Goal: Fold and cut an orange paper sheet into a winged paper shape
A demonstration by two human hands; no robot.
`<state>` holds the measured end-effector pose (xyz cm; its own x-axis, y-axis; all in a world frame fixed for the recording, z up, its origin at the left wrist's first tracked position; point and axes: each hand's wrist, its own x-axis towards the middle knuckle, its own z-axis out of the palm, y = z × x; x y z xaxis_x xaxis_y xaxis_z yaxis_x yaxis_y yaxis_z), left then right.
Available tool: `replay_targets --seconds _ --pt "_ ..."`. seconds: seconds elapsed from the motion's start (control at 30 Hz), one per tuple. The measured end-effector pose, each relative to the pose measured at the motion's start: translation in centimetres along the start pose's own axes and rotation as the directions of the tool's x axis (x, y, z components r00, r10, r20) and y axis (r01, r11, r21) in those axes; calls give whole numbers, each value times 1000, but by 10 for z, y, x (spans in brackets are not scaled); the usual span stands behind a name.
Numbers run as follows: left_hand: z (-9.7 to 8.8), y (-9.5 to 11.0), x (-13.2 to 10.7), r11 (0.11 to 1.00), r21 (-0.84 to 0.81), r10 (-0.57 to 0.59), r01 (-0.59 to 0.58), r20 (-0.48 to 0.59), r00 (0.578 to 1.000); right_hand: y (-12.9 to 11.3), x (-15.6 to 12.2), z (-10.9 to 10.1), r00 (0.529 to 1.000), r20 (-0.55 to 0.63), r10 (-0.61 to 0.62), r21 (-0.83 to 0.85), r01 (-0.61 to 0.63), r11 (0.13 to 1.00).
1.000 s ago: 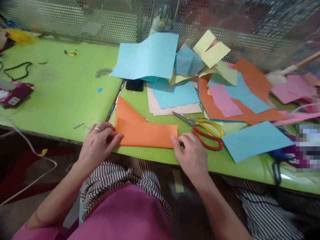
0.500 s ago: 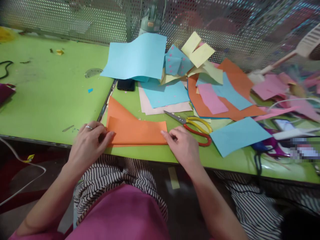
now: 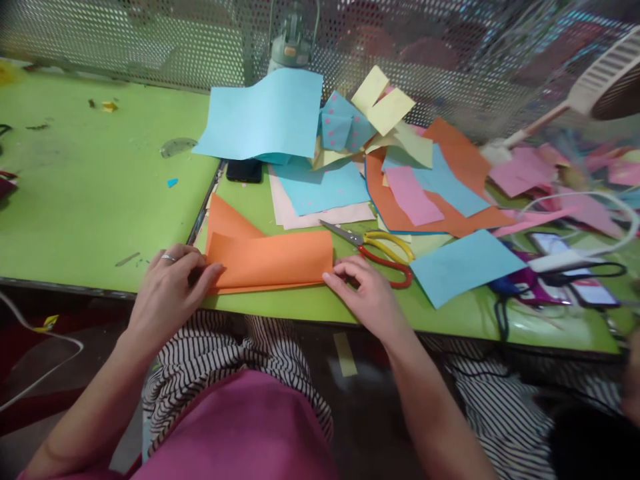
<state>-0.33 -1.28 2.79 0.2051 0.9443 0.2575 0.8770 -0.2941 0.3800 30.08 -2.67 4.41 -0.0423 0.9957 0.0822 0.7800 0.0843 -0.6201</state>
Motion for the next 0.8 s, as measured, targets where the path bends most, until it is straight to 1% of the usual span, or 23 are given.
replay_targets --seconds 0.1,0.23,0.3,0.4,0.47,0.57,0.67,0.8 --pt "-6 -5 -4 994 -101 34 -29 49 998 1 3 3 1000 7 8 6 -8 1000" --pt "-11 -11 -12 987 -134 101 -86 108 989 3 7 1 998 61 23 39 -26 999" --pt "-13 -12 -15 983 -139 138 -122 106 985 3 9 -1 996 84 19 38 -22 999" --pt "-15 -9 -17 975 -161 166 -151 86 982 0 10 -3 994 106 21 -10 -20 1000" --pt "-15 -7 -17 978 -161 147 -132 82 986 -1 10 -4 994 111 21 -43 -17 999" --pt "-11 -5 -17 988 -115 108 -99 69 992 -2 10 -2 994 109 19 -68 -11 998" --pt "-6 -4 -16 994 -74 82 -79 41 996 0 11 -2 993 116 17 -73 -9 997" --pt "-3 -2 -13 998 -61 29 -28 16 999 3 13 -1 994 109 8 -76 1 997"
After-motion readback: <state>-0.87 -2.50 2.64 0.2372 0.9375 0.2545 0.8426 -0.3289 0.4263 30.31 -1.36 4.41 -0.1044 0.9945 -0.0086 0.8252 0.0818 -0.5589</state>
